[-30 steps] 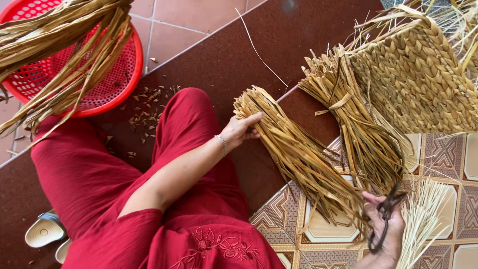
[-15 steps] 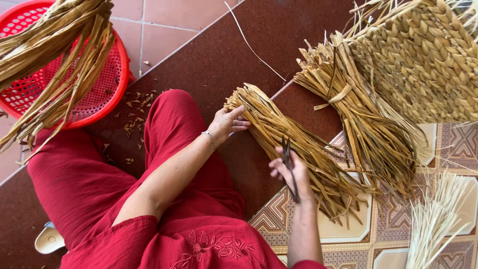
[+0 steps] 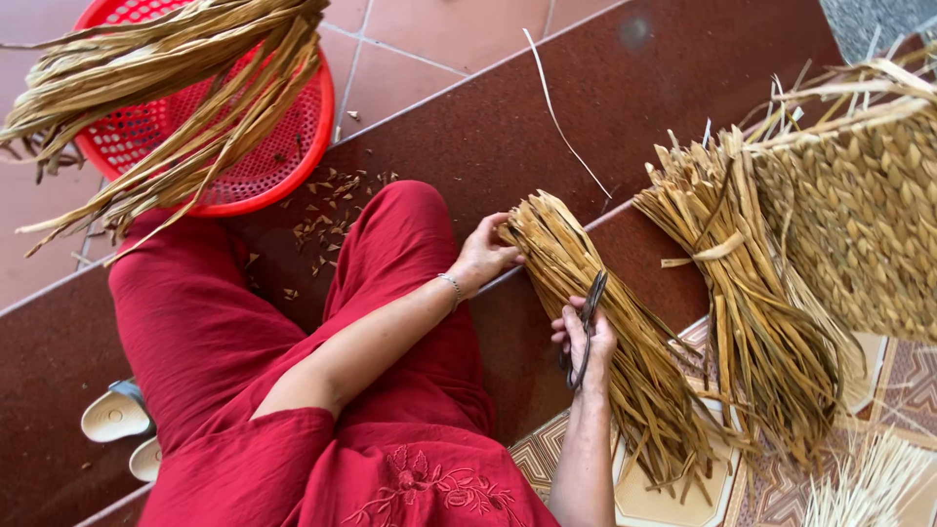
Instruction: The person sits on a tiled floor and uses shears to trim the ends of dried plant stems. Trimmed pieces fall onto the floor, and the person occasionally gathers the trimmed stems into a bundle.
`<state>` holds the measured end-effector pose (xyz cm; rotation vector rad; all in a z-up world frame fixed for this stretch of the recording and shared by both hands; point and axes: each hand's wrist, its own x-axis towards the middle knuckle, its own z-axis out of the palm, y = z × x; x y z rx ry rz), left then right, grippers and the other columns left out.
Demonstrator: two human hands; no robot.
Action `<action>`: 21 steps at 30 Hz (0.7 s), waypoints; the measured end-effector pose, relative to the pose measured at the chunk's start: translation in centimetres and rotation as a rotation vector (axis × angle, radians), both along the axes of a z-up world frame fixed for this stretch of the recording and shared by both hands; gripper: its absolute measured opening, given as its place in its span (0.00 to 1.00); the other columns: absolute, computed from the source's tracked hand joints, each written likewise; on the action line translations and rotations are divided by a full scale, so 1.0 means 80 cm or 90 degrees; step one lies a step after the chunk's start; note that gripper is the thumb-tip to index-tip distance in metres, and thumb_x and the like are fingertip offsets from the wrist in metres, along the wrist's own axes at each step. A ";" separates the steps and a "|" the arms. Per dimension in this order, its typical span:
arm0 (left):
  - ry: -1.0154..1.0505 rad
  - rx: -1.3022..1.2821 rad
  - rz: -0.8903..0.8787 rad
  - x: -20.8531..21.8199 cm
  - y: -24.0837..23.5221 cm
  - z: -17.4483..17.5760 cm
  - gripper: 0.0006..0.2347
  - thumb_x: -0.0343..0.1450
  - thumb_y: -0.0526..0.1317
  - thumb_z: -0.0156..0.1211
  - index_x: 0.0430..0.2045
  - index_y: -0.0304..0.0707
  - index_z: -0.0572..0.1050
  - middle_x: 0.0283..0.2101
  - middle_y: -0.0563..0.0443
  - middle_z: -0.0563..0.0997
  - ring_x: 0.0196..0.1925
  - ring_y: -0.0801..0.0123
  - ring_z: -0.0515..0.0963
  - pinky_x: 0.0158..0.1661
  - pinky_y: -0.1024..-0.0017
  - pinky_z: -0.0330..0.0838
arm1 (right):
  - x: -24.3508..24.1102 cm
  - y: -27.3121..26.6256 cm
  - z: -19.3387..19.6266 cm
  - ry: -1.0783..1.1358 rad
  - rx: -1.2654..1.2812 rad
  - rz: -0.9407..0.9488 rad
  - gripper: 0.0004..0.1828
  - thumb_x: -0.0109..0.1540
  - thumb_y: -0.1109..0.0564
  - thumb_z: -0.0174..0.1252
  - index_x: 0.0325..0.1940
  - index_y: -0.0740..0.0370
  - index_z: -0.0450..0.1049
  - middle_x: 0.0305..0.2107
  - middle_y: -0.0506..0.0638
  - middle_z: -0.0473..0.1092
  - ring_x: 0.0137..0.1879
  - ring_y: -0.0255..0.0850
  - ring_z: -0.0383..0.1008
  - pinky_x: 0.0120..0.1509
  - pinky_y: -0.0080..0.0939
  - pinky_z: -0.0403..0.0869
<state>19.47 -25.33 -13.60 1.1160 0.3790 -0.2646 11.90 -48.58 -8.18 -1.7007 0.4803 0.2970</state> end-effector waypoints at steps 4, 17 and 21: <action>-0.008 0.091 -0.070 0.000 0.011 0.020 0.34 0.66 0.21 0.53 0.70 0.38 0.52 0.57 0.43 0.74 0.41 0.71 0.85 0.43 0.74 0.82 | -0.006 0.016 0.008 -0.024 0.031 0.056 0.22 0.62 0.51 0.66 0.57 0.58 0.74 0.35 0.52 0.79 0.31 0.33 0.76 0.33 0.31 0.69; -0.306 0.681 0.196 -0.065 0.269 0.079 0.18 0.66 0.29 0.63 0.51 0.40 0.75 0.53 0.48 0.76 0.52 0.60 0.79 0.53 0.64 0.77 | -0.010 0.023 0.000 0.036 0.021 0.060 0.18 0.65 0.57 0.61 0.59 0.61 0.73 0.29 0.51 0.75 0.23 0.29 0.64 0.27 0.28 0.63; -0.123 0.939 0.214 -0.087 0.402 0.064 0.30 0.59 0.39 0.73 0.57 0.40 0.68 0.59 0.38 0.68 0.63 0.45 0.65 0.60 0.50 0.64 | -0.013 0.057 0.008 0.015 0.063 0.141 0.18 0.64 0.58 0.61 0.57 0.63 0.74 0.27 0.53 0.76 0.21 0.30 0.65 0.26 0.28 0.64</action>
